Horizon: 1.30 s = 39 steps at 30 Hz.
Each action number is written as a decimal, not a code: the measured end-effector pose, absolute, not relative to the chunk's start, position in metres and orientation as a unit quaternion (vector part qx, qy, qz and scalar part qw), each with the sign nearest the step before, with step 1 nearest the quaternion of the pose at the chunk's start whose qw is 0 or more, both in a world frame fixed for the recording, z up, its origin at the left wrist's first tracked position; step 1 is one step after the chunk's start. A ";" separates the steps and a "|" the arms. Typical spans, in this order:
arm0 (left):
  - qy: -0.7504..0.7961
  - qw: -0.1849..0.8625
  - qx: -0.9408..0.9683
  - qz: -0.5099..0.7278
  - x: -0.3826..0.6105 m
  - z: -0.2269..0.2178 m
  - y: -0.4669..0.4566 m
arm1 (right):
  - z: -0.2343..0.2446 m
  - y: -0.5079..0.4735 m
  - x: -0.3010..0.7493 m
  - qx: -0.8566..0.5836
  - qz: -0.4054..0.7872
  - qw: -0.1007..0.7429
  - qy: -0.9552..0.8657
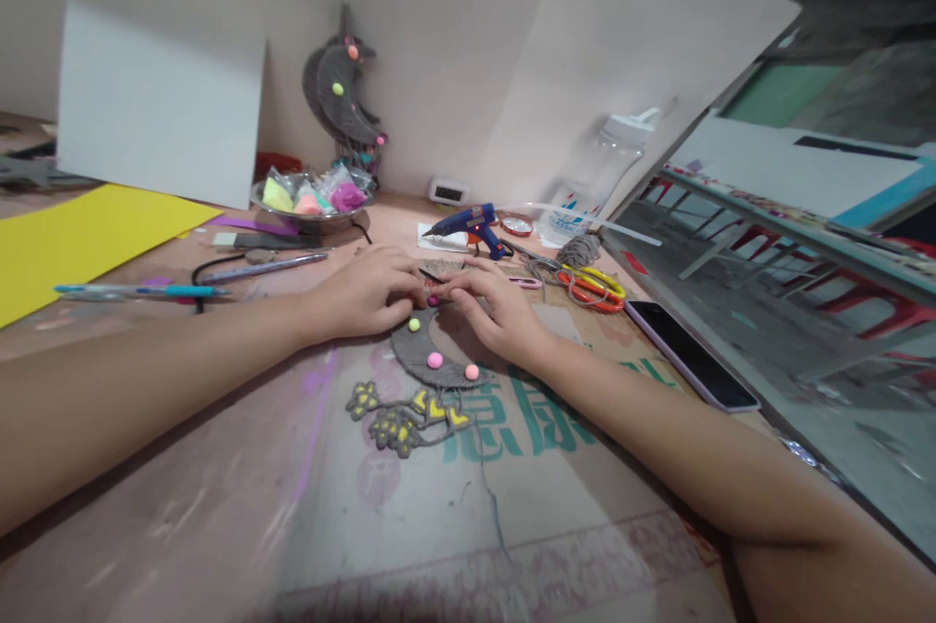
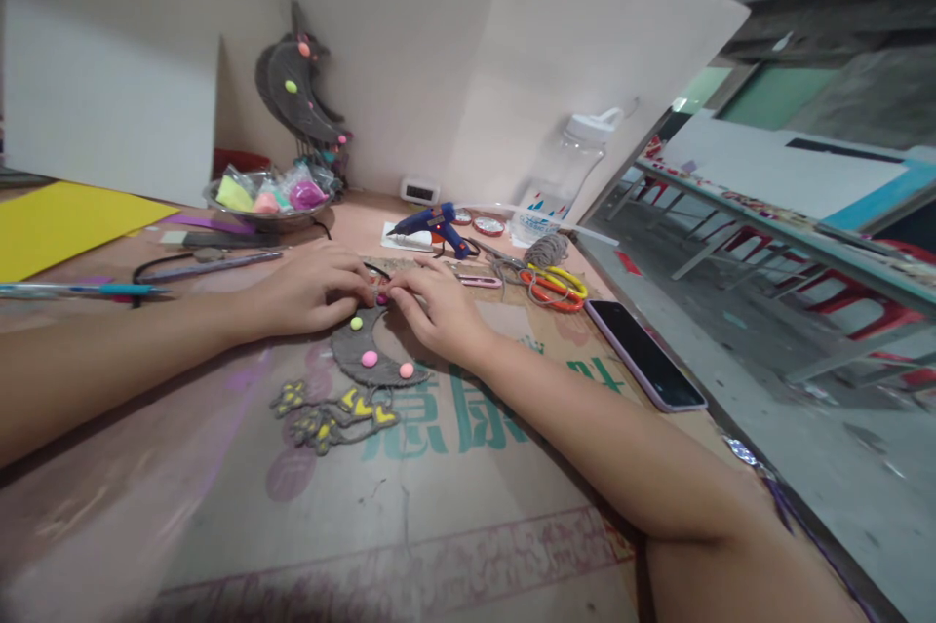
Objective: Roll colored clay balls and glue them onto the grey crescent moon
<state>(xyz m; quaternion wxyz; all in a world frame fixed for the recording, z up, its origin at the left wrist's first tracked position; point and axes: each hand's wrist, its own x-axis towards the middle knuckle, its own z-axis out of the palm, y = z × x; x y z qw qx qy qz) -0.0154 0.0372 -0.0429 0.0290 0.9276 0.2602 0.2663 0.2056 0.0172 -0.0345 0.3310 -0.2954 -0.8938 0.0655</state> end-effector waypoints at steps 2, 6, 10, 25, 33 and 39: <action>0.262 0.030 0.928 0.262 -0.016 -0.043 0.038 | -0.035 0.018 0.206 -0.289 0.058 0.339 -0.894; 0.261 0.033 0.929 0.259 -0.017 -0.044 0.039 | -0.038 0.021 0.207 -0.290 0.050 0.344 -0.892; 0.258 0.033 0.928 0.266 -0.017 -0.045 0.039 | -0.038 0.022 0.208 -0.293 0.068 0.351 -0.887; 0.266 0.028 0.929 0.256 -0.015 -0.042 0.036 | -0.040 0.024 0.210 -0.316 0.067 0.369 -0.871; 0.283 0.026 0.924 0.256 -0.014 -0.038 0.031 | -0.040 0.024 0.209 -0.303 0.054 0.355 -0.883; 0.282 0.030 0.925 0.254 -0.013 -0.037 0.030 | -0.041 0.023 0.210 -0.293 0.048 0.347 -0.890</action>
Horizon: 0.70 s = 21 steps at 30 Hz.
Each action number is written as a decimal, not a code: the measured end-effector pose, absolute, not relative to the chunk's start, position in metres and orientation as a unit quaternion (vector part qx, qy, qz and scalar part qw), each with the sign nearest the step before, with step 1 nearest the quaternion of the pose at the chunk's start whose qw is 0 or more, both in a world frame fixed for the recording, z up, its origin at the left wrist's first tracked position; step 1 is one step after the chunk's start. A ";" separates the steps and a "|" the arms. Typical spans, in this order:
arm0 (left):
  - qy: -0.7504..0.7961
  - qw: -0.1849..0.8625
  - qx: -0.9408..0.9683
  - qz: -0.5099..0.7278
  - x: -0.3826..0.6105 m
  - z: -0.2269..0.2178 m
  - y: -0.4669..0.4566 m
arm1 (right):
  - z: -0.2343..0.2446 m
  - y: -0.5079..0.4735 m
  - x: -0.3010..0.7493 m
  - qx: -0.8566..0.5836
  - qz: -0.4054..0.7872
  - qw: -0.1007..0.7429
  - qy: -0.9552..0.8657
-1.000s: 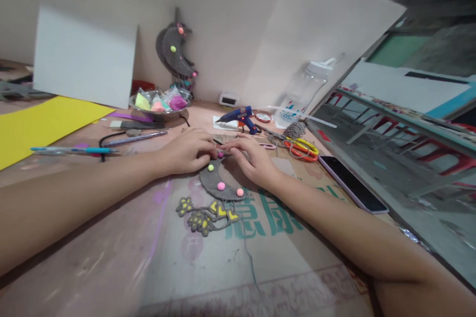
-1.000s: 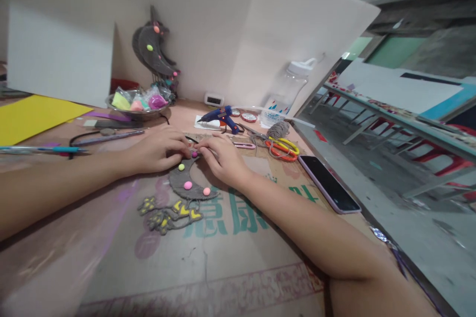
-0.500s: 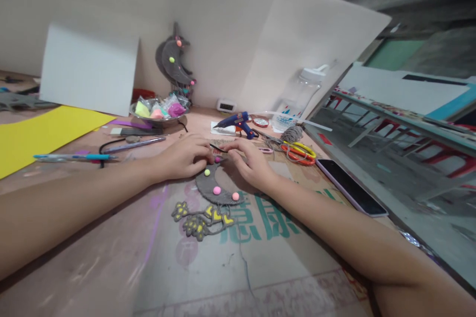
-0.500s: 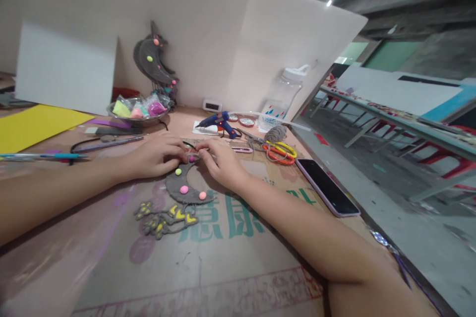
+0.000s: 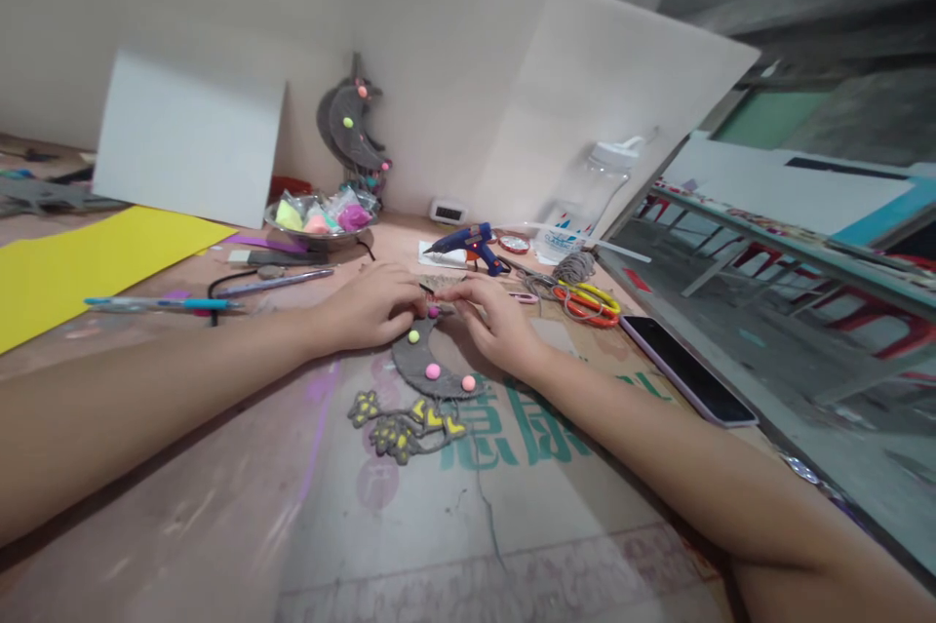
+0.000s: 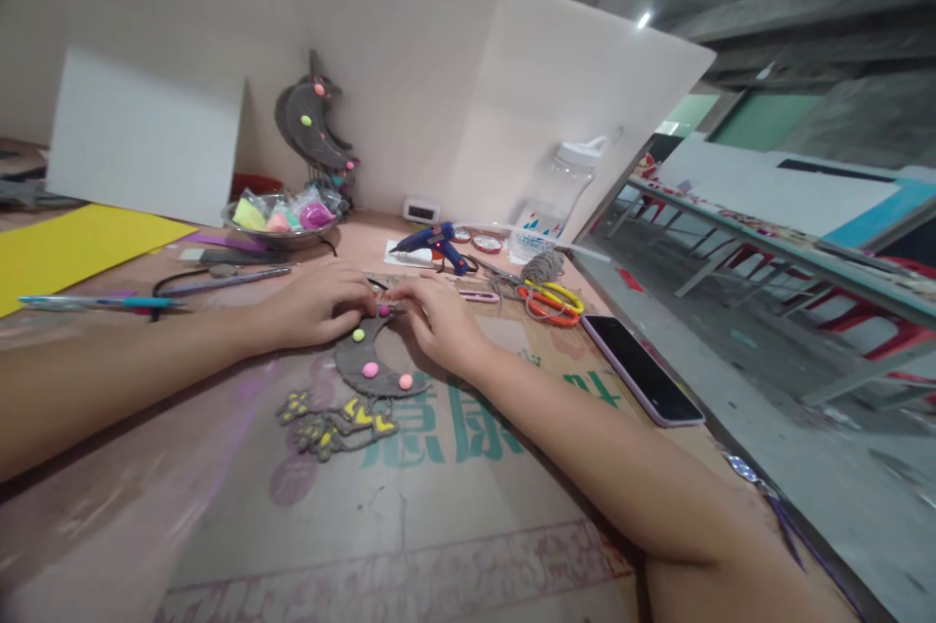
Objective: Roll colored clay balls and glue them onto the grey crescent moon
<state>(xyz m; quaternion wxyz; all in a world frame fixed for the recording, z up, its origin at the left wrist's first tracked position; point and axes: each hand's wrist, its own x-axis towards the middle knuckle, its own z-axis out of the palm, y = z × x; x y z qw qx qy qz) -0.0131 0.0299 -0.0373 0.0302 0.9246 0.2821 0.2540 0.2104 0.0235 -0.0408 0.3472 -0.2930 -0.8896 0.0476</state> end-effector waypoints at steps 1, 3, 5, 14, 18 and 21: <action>0.285 0.030 0.923 0.257 -0.013 -0.037 0.030 | -0.041 0.023 0.210 -0.289 0.045 0.345 -0.892; 0.291 0.027 0.921 0.258 -0.013 -0.038 0.031 | -0.042 0.024 0.210 -0.280 0.037 0.343 -0.896; 0.294 0.024 0.922 0.253 -0.014 -0.039 0.032 | -0.043 0.024 0.210 -0.268 0.031 0.345 -0.899; 0.287 0.026 0.924 0.253 -0.013 -0.038 0.030 | -0.041 0.023 0.210 -0.262 0.029 0.327 -0.908; 0.288 0.024 0.925 0.248 -0.013 -0.037 0.030 | -0.039 0.022 0.209 -0.253 0.019 0.322 -0.912; 0.286 0.025 0.925 0.249 -0.013 -0.037 0.030 | -0.038 0.021 0.208 -0.247 0.021 0.317 -0.915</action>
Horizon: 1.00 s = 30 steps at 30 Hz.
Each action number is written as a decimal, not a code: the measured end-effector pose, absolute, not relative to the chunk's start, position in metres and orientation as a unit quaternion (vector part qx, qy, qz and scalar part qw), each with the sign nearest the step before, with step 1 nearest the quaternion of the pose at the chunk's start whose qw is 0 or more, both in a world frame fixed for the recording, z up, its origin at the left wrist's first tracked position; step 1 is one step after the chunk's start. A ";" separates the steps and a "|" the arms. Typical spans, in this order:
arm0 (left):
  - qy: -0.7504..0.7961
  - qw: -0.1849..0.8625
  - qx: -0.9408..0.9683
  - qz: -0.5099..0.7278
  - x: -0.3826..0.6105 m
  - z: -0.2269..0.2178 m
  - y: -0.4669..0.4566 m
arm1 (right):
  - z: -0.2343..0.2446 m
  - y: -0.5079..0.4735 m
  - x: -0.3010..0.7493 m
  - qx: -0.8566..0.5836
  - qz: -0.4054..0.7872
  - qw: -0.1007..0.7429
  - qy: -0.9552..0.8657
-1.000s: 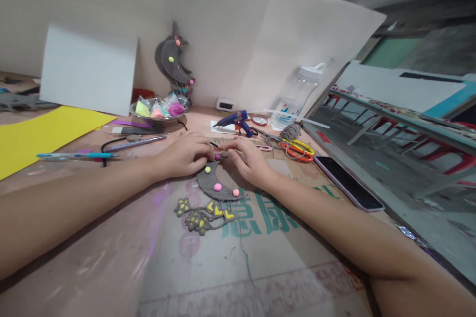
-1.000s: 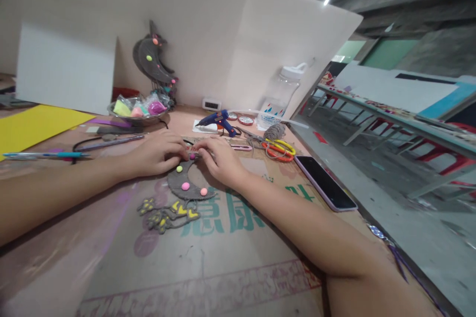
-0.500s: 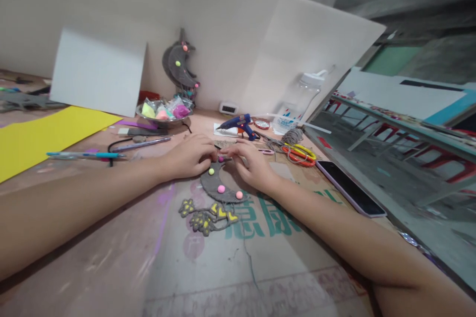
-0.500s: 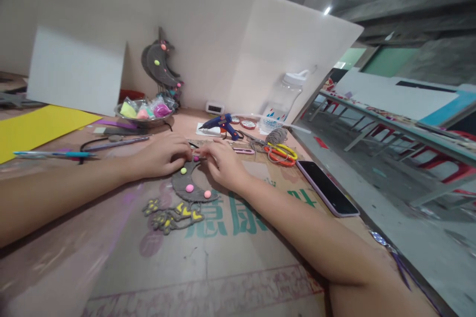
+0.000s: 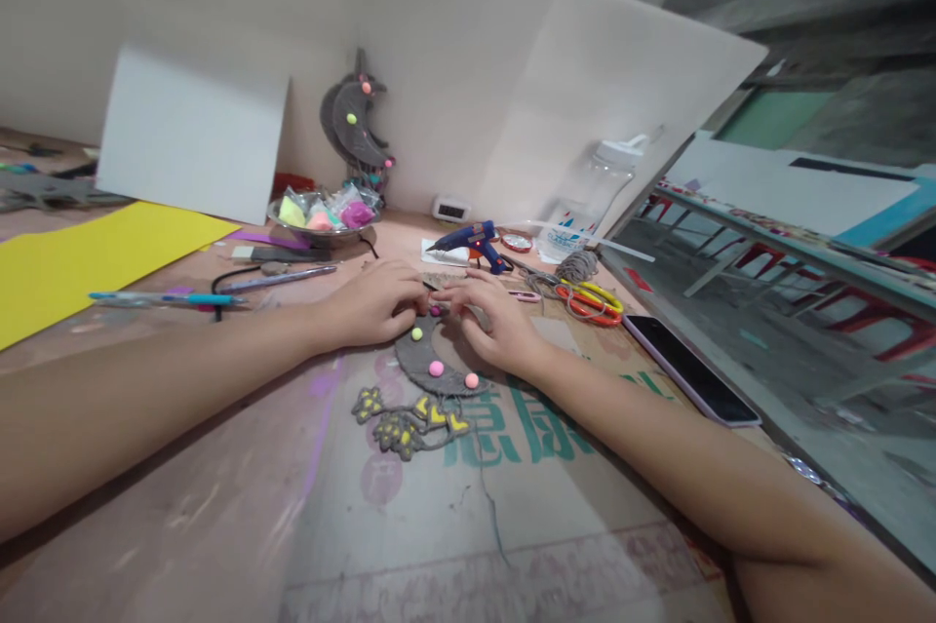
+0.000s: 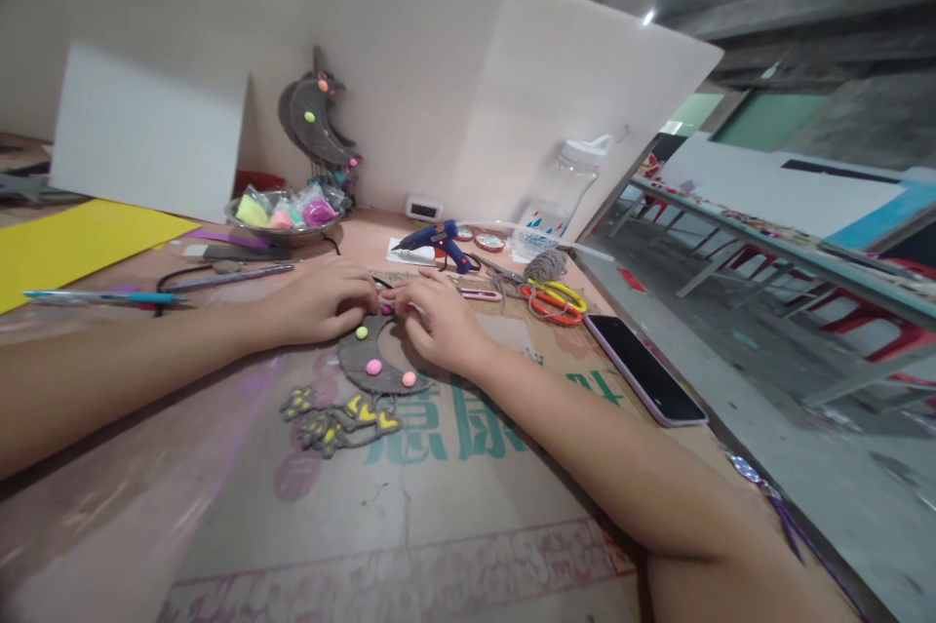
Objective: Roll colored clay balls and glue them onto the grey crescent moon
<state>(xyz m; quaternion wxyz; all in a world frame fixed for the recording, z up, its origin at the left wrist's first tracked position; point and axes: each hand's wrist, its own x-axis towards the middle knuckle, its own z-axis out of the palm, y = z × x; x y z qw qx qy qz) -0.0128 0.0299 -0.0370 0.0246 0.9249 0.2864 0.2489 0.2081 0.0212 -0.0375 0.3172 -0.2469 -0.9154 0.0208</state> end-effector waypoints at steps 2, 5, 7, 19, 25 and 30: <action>0.286 0.023 0.925 0.248 -0.013 -0.037 0.030 | -0.037 0.021 0.208 -0.247 0.020 0.306 -0.919; 0.287 0.024 0.925 0.247 -0.013 -0.038 0.031 | -0.038 0.021 0.208 -0.248 0.021 0.302 -0.920; 0.288 0.022 0.925 0.247 -0.013 -0.039 0.032 | -0.039 0.022 0.208 -0.246 0.024 0.301 -0.921; 0.290 0.008 0.926 0.242 -0.013 -0.039 0.031 | -0.041 0.027 0.206 -0.259 0.002 0.290 -0.921; 0.290 0.008 0.926 0.242 -0.013 -0.041 0.032 | -0.045 0.032 0.204 -0.280 0.016 0.295 -0.913; 0.303 0.001 0.918 0.257 -0.013 -0.040 0.032 | -0.047 0.032 0.201 -0.282 0.037 0.302 -0.910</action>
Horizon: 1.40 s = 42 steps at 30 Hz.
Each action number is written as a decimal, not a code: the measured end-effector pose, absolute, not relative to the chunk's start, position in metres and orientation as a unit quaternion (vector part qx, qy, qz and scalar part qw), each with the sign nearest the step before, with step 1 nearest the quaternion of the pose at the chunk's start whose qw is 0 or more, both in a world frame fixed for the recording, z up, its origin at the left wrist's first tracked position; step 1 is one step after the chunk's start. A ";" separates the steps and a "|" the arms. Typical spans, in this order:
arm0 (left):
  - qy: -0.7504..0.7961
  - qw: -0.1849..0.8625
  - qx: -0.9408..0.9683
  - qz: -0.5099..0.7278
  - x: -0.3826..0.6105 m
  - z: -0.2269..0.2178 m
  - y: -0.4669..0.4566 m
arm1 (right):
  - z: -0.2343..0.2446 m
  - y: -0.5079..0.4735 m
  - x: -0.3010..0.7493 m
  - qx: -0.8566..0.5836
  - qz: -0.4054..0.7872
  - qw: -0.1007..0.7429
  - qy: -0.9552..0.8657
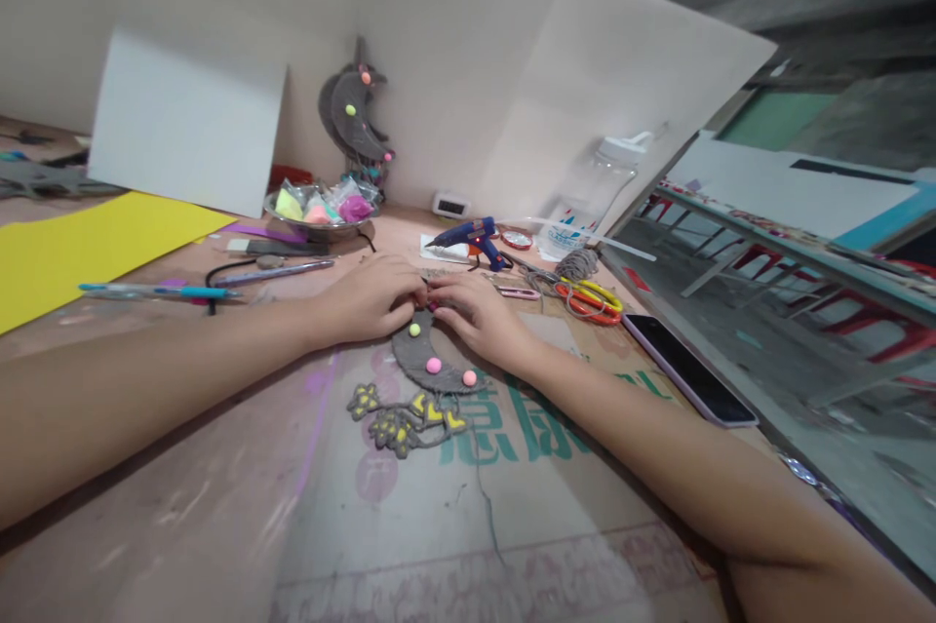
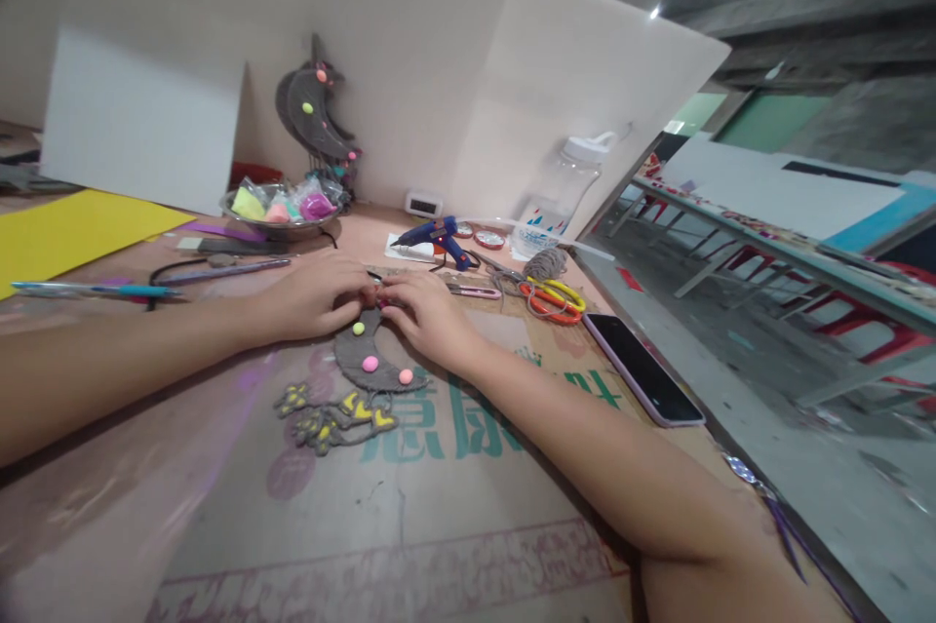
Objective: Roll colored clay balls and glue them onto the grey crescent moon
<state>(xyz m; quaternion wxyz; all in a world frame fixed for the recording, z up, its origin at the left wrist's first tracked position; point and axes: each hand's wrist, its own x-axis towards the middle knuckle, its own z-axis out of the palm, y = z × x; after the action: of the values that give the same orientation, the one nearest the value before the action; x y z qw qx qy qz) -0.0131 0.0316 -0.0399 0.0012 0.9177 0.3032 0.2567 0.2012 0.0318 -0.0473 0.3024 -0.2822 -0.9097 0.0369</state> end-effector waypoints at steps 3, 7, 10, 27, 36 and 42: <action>0.311 -0.002 0.917 0.251 -0.013 -0.039 0.031 | -0.048 0.033 0.201 -0.288 0.048 0.302 -0.907; 0.308 -0.010 0.919 0.245 -0.013 -0.038 0.030 | -0.049 0.035 0.201 -0.292 0.060 0.299 -0.906; 0.307 -0.014 0.919 0.248 -0.013 -0.038 0.030 | -0.049 0.035 0.201 -0.289 0.064 0.302 -0.906; 0.313 0.005 0.912 0.266 -0.013 -0.039 0.030 | -0.046 0.028 0.203 -0.352 0.051 0.333 -0.873; 0.328 0.047 0.898 0.288 -0.014 -0.040 0.032 | -0.046 0.028 0.206 -0.391 0.094 0.292 -0.868; 0.305 0.058 0.906 0.289 -0.014 -0.040 0.033 | -0.048 0.029 0.207 -0.350 0.117 0.293 -0.882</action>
<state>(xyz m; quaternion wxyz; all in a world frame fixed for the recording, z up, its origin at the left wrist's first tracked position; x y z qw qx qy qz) -0.0140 0.0333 -0.0402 0.0577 0.9056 0.3047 0.2894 0.2068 0.0288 -0.0484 0.2931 -0.3496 -0.8821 0.1174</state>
